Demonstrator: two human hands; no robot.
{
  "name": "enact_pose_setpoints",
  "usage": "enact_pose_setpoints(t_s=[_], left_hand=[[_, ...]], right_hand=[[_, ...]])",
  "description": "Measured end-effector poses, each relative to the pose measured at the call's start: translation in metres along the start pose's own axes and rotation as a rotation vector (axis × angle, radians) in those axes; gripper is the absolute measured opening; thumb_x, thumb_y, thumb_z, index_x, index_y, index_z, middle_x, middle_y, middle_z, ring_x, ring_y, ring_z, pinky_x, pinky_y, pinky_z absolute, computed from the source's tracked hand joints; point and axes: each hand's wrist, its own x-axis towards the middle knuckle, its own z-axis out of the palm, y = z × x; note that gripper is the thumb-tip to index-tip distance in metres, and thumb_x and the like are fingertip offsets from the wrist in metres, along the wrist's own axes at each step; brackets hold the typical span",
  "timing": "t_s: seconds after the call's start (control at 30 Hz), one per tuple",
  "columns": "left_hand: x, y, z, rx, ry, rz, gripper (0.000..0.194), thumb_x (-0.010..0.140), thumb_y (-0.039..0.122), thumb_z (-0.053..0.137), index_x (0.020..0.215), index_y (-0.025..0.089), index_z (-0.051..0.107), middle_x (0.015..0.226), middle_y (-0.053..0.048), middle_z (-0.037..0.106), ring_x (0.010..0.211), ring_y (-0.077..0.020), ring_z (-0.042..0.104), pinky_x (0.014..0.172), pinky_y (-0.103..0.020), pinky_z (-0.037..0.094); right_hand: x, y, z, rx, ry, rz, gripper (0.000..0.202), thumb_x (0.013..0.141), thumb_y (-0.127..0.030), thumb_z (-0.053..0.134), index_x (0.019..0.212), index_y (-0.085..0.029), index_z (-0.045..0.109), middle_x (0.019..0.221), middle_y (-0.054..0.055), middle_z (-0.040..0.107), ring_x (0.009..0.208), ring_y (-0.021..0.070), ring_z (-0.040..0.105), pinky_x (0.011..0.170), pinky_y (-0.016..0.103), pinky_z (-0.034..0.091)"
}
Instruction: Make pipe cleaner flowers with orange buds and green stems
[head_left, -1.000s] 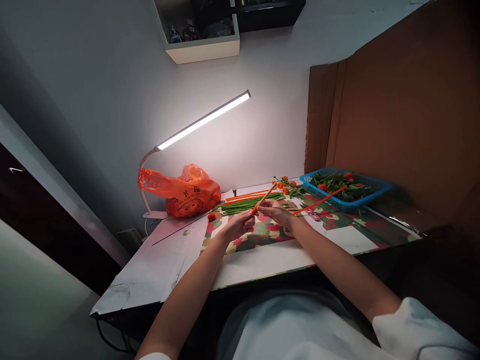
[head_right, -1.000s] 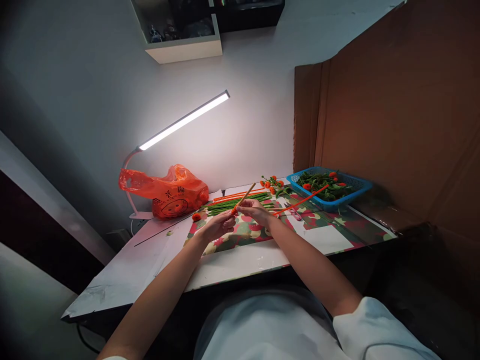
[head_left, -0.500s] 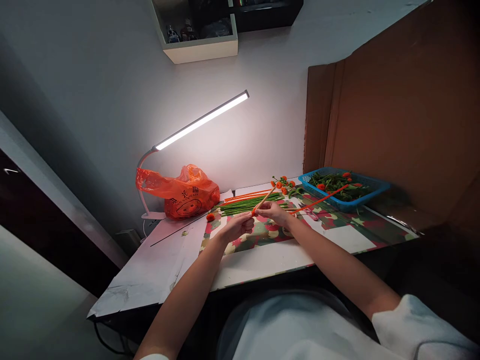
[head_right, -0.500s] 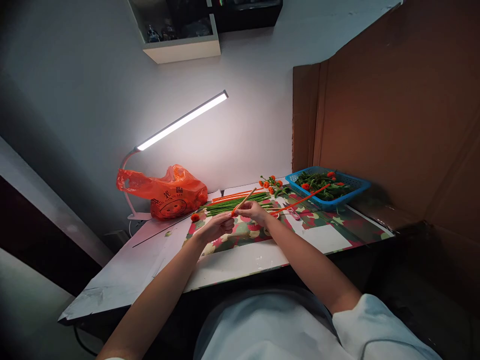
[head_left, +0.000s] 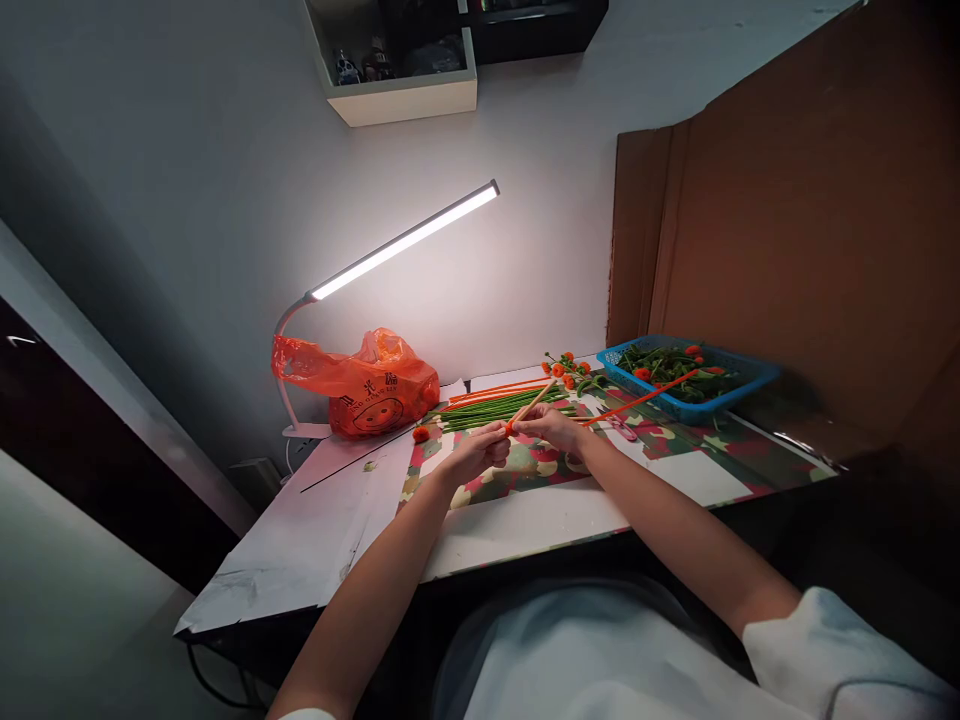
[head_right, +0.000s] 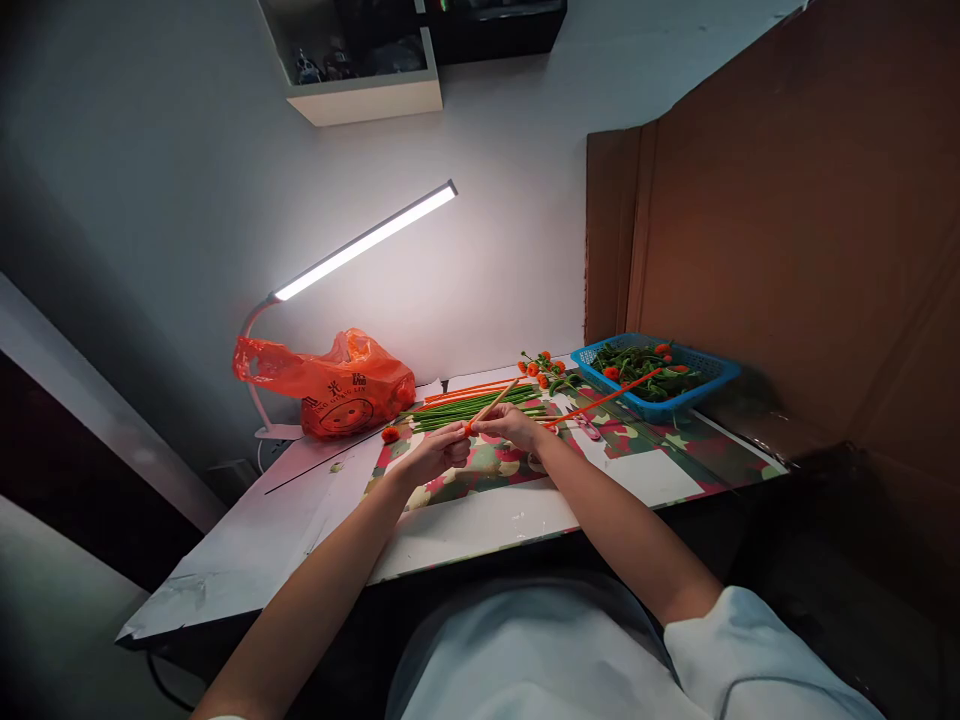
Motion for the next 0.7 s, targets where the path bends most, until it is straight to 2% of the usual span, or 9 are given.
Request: enact_pose_setpoints(t_s=[0.33, 0.57, 0.7], left_hand=[[0.0016, -0.0036, 0.0004, 0.076, 0.002, -0.017, 0.032, 0.077, 0.038, 0.065, 0.074, 0.018, 0.041, 0.055, 0.009, 0.021, 0.048, -0.0056, 0.017, 0.049, -0.023, 0.014], [0.0059, -0.0058, 0.0017, 0.173, 0.110, 0.080, 0.034, 0.080, 0.040, 0.061, 0.068, 0.018, 0.039, 0.057, 0.007, 0.029, 0.050, -0.0059, 0.022, 0.050, -0.022, 0.021], [0.0041, 0.0016, 0.0017, 0.070, 0.129, 0.109, 0.029, 0.079, 0.037, 0.063, 0.073, 0.017, 0.042, 0.057, 0.008, 0.026, 0.049, -0.0057, 0.023, 0.048, -0.021, 0.021]], right_hand=[[-0.0031, -0.0010, 0.0039, -0.109, -0.009, 0.011, 0.031, 0.056, -0.039, 0.081, 0.073, -0.016, 0.070, 0.066, -0.001, 0.060, 0.063, 0.0112, 0.049, 0.060, 0.025, 0.035], [0.0014, 0.0050, 0.0060, -0.158, 0.069, -0.050, 0.032, 0.058, -0.042, 0.080, 0.077, -0.017, 0.070, 0.070, 0.001, 0.060, 0.067, 0.0127, 0.050, 0.062, 0.026, 0.037], [0.0006, 0.0009, 0.0041, -0.099, 0.057, -0.084, 0.031, 0.065, -0.045, 0.076, 0.079, -0.018, 0.068, 0.070, -0.001, 0.057, 0.062, 0.0099, 0.045, 0.059, 0.025, 0.035]])
